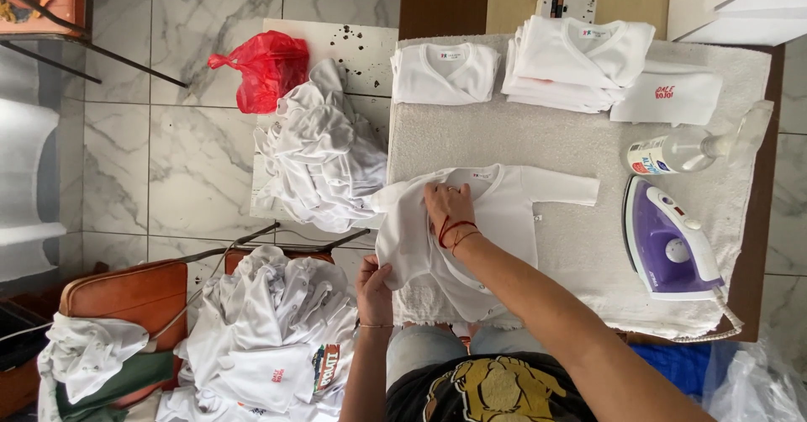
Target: Ironing and folding baby onesies on a padded work table in a garment factory.
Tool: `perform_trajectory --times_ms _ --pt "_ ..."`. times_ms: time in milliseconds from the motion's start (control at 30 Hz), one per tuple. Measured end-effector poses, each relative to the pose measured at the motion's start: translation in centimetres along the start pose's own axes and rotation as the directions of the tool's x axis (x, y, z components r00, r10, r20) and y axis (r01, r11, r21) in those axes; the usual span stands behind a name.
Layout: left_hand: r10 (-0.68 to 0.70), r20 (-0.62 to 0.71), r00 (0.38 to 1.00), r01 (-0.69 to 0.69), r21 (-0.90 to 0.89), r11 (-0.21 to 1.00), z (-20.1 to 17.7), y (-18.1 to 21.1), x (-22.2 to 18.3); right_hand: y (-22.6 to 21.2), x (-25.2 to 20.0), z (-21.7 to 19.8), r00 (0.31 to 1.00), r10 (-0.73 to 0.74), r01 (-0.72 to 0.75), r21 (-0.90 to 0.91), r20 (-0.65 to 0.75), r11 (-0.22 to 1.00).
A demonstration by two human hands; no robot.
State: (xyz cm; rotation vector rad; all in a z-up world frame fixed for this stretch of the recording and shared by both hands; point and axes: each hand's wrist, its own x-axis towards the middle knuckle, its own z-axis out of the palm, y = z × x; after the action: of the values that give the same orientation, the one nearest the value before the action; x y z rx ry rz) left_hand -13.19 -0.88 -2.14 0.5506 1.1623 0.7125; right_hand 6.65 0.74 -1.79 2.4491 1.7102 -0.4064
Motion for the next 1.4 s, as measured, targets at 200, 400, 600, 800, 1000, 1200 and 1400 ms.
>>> perform_trajectory --times_ms 200,400,600,800,1000,1200,1400 --pt "0.166 0.198 0.966 -0.204 0.193 0.960 5.3 3.5 -4.1 1.3 -4.9 -3.5 0.979 -0.194 0.202 0.246 -0.055 0.948" --pt "0.258 0.741 0.620 -0.671 0.331 0.664 14.5 6.5 -10.5 7.4 -12.2 -8.3 0.815 -0.054 -0.513 0.675 0.577 -0.530" --pt "-0.096 0.793 0.601 -0.625 0.541 0.563 16.7 3.5 -6.2 11.9 -14.9 -9.1 0.816 0.202 -0.527 0.841 0.542 -0.126" --pt "-0.339 0.685 0.645 -0.761 0.534 -0.368 21.6 1.5 4.6 13.8 -15.7 -7.1 0.847 0.392 -0.450 0.876 0.359 0.171" --pt "-0.471 0.589 0.657 -0.699 0.241 -0.674 23.1 3.4 7.1 15.6 -16.7 -4.5 0.839 0.466 -0.375 0.919 0.282 0.119" --pt "0.216 0.947 0.240 -0.795 0.319 -0.516 18.6 1.6 10.2 17.0 -16.9 -2.7 0.822 0.506 -0.366 0.924 0.264 0.113" --pt "0.524 0.806 0.275 -0.649 0.558 -0.517 16.9 0.3 7.7 17.4 -15.4 0.8 0.805 0.544 -0.380 0.910 0.238 0.164"
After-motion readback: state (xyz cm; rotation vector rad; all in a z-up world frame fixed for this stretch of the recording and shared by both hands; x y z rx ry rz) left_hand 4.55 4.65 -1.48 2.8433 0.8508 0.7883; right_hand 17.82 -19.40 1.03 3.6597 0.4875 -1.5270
